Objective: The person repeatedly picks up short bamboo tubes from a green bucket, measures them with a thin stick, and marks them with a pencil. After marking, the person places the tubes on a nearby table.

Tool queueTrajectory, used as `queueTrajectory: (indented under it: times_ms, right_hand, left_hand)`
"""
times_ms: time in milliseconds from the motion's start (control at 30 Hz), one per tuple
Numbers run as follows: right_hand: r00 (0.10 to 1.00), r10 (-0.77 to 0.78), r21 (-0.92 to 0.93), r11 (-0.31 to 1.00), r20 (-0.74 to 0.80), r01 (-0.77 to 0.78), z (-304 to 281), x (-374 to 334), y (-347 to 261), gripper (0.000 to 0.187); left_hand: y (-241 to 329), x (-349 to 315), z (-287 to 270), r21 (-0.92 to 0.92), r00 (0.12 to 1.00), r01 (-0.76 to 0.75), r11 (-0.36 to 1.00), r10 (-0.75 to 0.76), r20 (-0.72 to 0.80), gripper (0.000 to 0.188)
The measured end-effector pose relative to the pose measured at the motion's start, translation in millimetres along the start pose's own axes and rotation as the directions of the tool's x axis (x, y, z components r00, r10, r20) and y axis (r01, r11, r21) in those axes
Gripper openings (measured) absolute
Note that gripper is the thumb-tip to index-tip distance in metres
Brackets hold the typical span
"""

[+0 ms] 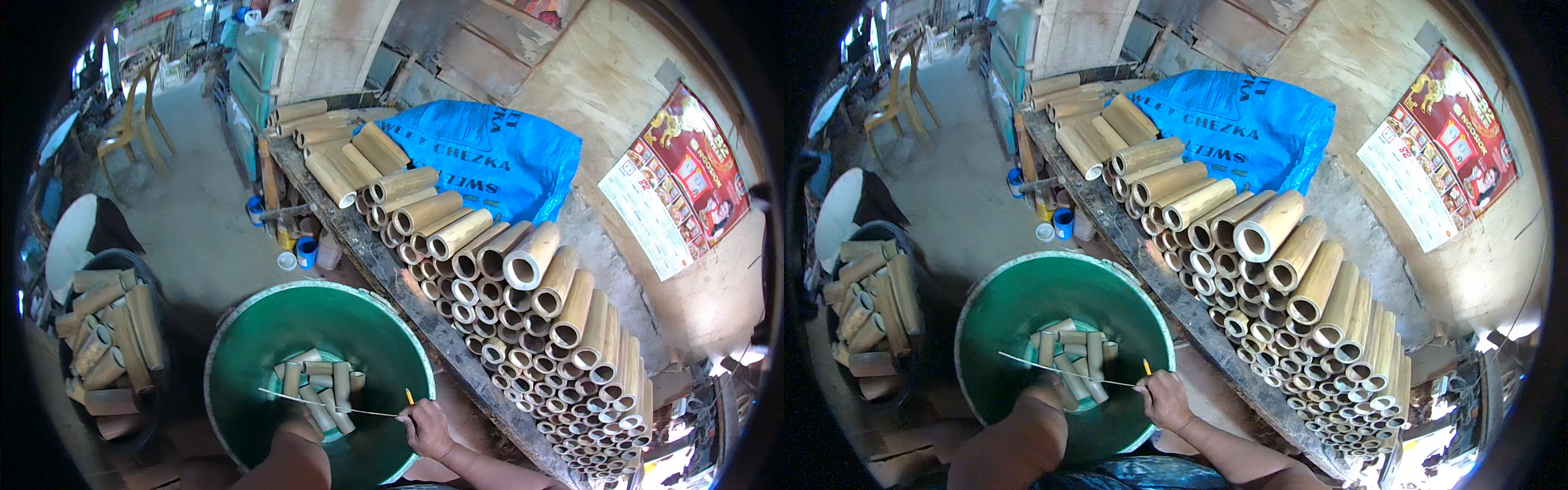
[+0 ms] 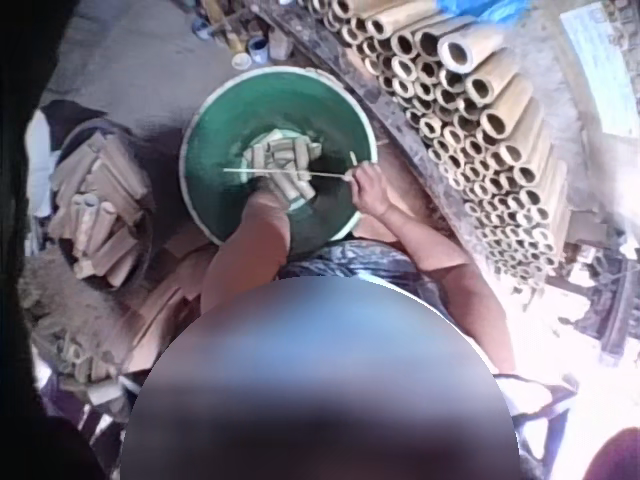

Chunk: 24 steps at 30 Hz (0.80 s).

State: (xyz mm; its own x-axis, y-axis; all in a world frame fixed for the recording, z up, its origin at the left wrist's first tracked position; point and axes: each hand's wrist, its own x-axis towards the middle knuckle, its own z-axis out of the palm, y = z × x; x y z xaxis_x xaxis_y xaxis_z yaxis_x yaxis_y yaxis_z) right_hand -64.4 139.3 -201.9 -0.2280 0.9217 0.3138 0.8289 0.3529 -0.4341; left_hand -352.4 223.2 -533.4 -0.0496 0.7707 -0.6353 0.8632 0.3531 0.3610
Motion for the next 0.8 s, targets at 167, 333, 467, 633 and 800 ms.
queueTrajectory:
  times_ms: [167,333,467,633,800]
  right_hand:
    - [0.999,0.026,-0.014,1.0,-0.032,-0.026,-1,-6,0,0.009]
    - [0.995,0.008,-0.036,0.999,-0.101,-0.012,7,-13,7,0.009]
    - [0.981,0.052,0.017,0.999,-0.186,-0.05,11,-19,6,0.009]
    - [0.902,0.394,0.51,0.821,-0.177,-0.258,-15,-29,-30,0.011]
    - [0.906,0.423,0.778,0.58,-0.033,-0.242,-67,-50,-77,0.016]
  left_hand:
    - [4,-37,-14,-0.185,0.991,0.02,0.983,0.006,0.137,0.011]
    - [44,-63,-105,-0.499,0.951,0.051,0.865,0.112,0.29,0.008]
    - [69,-133,-178,-0.679,0.928,-0.117,0.725,0.323,0.185,0.024]
    - [71,-261,-209,-0.93,0.942,-0.123,0.347,0.336,0.001,0.041]
    - [79,-364,-203,-0.991,0.875,-0.121,0.065,0.479,-0.075,0.045]
